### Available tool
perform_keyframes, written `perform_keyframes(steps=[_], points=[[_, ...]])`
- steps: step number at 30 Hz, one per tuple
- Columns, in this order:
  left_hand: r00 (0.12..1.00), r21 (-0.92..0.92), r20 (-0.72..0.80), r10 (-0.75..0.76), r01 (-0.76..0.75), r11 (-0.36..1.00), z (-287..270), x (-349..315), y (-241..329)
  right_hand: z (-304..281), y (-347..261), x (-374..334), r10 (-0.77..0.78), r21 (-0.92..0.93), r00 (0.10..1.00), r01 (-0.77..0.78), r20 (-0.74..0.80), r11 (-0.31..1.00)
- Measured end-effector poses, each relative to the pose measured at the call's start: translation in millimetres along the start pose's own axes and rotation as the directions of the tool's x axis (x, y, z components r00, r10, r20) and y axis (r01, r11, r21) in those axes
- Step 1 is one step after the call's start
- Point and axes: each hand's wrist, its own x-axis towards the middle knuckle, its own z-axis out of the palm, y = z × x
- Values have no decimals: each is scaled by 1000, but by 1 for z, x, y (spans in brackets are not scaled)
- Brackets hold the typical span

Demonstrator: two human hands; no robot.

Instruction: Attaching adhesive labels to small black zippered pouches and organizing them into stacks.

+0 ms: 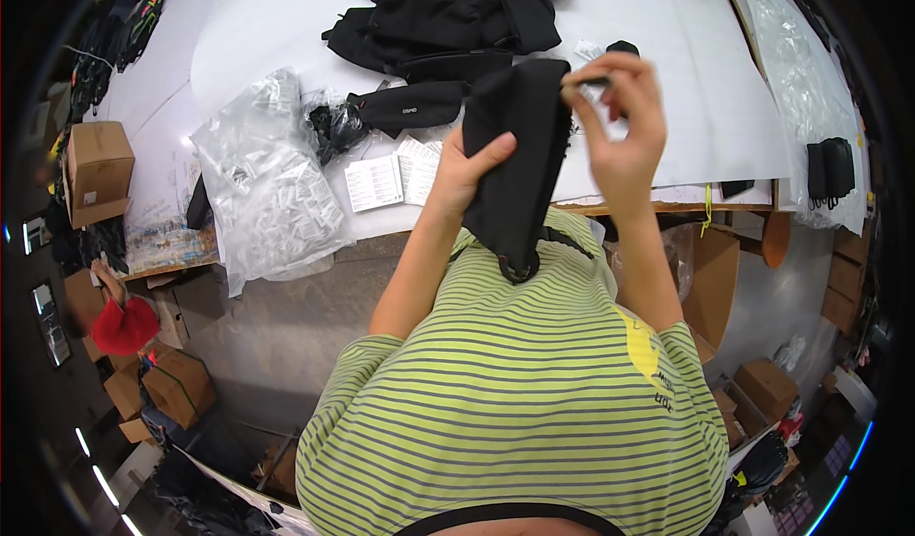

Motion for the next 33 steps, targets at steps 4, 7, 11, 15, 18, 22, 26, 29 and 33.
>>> perform_keyframes(steps=[4, 7, 11, 15, 18, 22, 26, 29, 33], points=[[993, -124, -115, 28, -42, 991, 8, 7, 3, 7, 2, -6, 109, 152, 985, -129, 132, 980], [991, -244, -124, 49, -78, 966, -8, 21, 17, 12, -13, -39, 116, 247, 909, -229, 401, 941], [978, -343, -208, 8, -80, 936, -18, 27, 26, 12, -26, -49, 163, 267, 859, -323, 485, 908], [969, -280, -241, 55, -124, 952, -16, 26, 26, 7, -23, -48, 168, 246, 787, -376, 594, 894], [940, -60, -290, 182, -207, 976, -12, 22, 28, 7, -11, -38, 24, 41, 959, -37, 284, 998], [970, 167, -85, 229, -212, 963, -10, 9, 25, 5, -2, -18, -325, -333, 818, 509, 475, 794], [973, 235, -74, 220, -198, 952, 5, -2, 35, 7, 64, 38, -216, -602, 967, 251, 132, 758], [972, 245, -121, 203, -168, 955, -3, -4, 30, -1, 32, 22, -383, -337, 869, 479, 312, 811], [970, 142, -151, 189, -168, 975, -1, -1, 24, 20, 28, -3, -291, -263, 780, 495, 553, 828]])
